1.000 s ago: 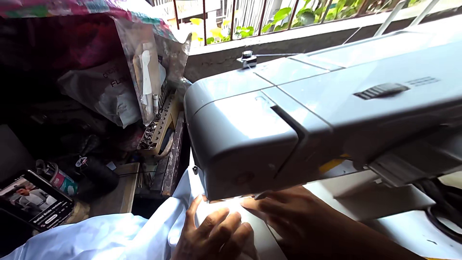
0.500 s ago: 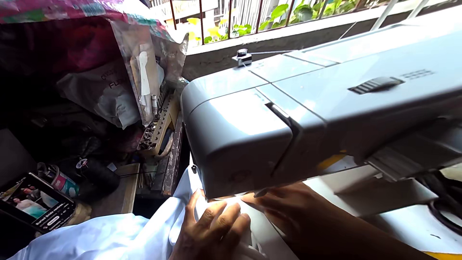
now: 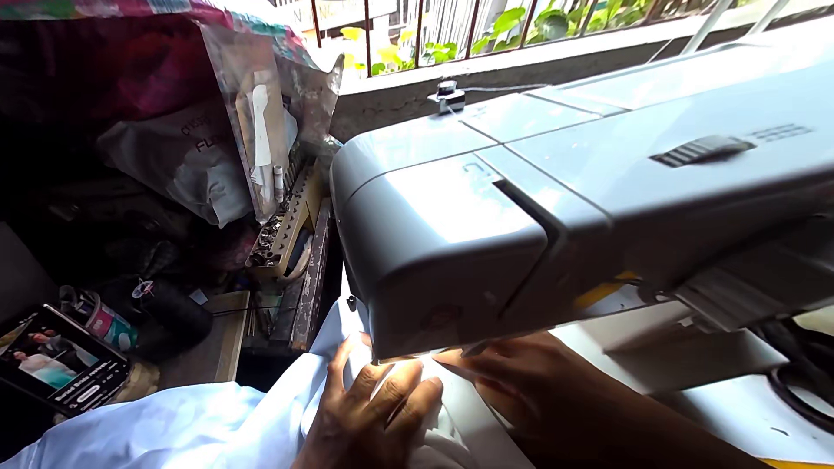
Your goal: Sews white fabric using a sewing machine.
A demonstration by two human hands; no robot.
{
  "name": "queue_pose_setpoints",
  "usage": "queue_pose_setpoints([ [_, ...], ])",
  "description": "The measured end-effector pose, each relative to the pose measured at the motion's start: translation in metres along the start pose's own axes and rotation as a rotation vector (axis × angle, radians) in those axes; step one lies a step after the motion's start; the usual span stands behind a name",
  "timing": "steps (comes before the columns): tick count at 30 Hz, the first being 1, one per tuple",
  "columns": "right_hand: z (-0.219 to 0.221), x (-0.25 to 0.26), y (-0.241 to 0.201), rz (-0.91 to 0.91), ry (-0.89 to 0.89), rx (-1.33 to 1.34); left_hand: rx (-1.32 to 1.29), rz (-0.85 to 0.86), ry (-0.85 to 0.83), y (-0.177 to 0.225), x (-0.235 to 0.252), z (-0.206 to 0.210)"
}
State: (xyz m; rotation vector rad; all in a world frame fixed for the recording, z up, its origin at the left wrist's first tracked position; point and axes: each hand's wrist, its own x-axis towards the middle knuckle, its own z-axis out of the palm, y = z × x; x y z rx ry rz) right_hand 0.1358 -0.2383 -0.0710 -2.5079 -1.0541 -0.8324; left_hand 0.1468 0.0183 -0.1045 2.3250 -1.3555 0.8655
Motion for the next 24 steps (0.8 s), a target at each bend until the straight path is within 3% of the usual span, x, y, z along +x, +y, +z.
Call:
queue_pose_setpoints([
  [24,0.0003,0.0007,-0.0013,0.025,0.012,-0.020,0.013,-0.018,-0.031,-0.0077,0.0047,-0.0032],
])
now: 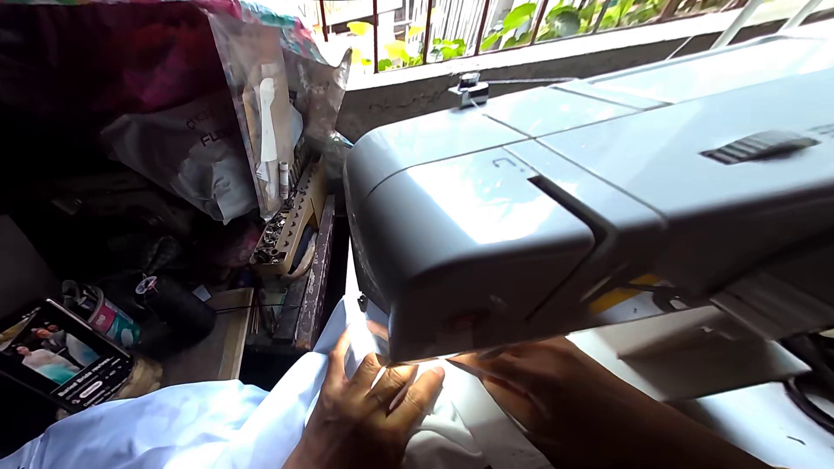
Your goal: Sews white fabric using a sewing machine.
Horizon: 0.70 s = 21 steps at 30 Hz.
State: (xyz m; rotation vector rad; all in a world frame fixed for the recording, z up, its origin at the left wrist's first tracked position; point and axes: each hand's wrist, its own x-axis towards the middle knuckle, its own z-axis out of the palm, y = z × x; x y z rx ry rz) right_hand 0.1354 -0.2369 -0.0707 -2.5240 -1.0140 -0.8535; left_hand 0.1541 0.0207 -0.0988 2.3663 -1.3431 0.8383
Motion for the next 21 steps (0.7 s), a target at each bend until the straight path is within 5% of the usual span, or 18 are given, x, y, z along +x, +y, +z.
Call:
queue_pose_setpoints([
  [21,0.0050,-0.0009,0.0018,-0.004,0.035,-0.058,0.000,-0.035,-0.061,-0.0028,0.0059,-0.0067],
])
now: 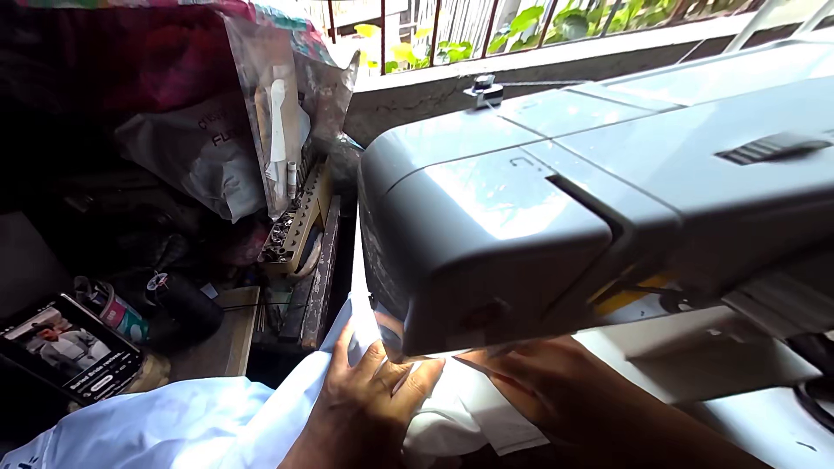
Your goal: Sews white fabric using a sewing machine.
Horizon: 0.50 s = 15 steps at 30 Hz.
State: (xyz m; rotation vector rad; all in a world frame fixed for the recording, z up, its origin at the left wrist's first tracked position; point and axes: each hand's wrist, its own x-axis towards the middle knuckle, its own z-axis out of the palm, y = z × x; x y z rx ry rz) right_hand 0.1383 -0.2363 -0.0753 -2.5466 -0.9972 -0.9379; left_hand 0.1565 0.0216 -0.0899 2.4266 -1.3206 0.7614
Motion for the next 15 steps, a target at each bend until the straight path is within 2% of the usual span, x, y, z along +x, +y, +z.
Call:
queue_pose_setpoints([
  [15,0.0013,0.0014,0.0013,-0.020,0.016,-0.011,0.005,0.000,-0.028,-0.0006,0.0032,-0.0039],
])
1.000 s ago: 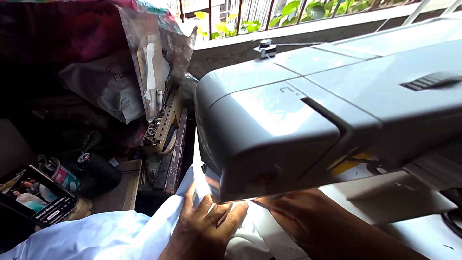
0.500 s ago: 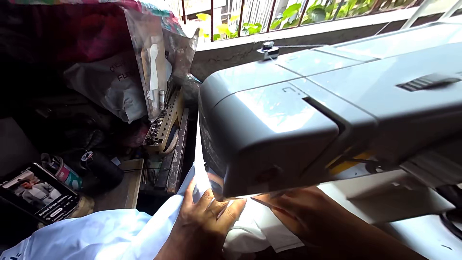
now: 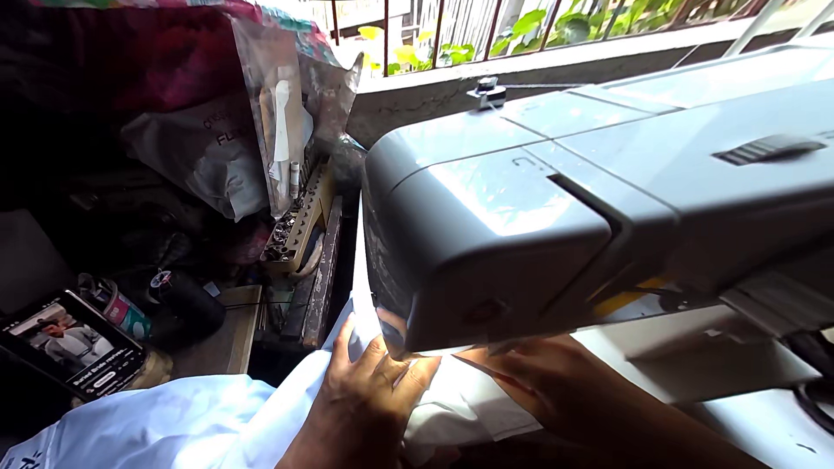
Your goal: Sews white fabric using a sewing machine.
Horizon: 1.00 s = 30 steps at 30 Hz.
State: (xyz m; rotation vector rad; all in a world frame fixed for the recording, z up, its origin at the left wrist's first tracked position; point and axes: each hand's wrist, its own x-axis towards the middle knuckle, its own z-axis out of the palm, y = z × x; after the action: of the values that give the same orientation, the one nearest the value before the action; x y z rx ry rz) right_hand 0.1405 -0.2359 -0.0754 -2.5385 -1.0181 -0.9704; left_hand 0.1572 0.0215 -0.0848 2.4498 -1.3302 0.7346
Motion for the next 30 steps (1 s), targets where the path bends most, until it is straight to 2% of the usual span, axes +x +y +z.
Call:
queue_pose_setpoints([
  [14,-0.002,0.002,-0.001,-0.024,-0.007,-0.010,-0.026,-0.015,-0.026,0.001,0.000,-0.003],
  [18,-0.001,0.004,-0.001,-0.042,0.009,0.006,-0.110,-0.028,-0.023,0.001,-0.006,-0.003],
  [22,-0.001,0.004,0.002,-0.098,0.036,0.022,-0.378,-0.179,0.057,0.012,-0.029,-0.016],
  [25,-0.004,-0.002,0.003,-0.130,0.094,0.111,-0.435,-0.276,0.143,0.025,-0.051,-0.026],
  [27,-0.011,-0.011,-0.005,-0.099,0.178,0.272,-0.476,-0.358,0.188,0.034,-0.062,-0.032],
  [30,-0.027,-0.035,-0.035,-0.081,0.255,0.451,-0.376,-0.526,0.152,0.034,-0.075,-0.036],
])
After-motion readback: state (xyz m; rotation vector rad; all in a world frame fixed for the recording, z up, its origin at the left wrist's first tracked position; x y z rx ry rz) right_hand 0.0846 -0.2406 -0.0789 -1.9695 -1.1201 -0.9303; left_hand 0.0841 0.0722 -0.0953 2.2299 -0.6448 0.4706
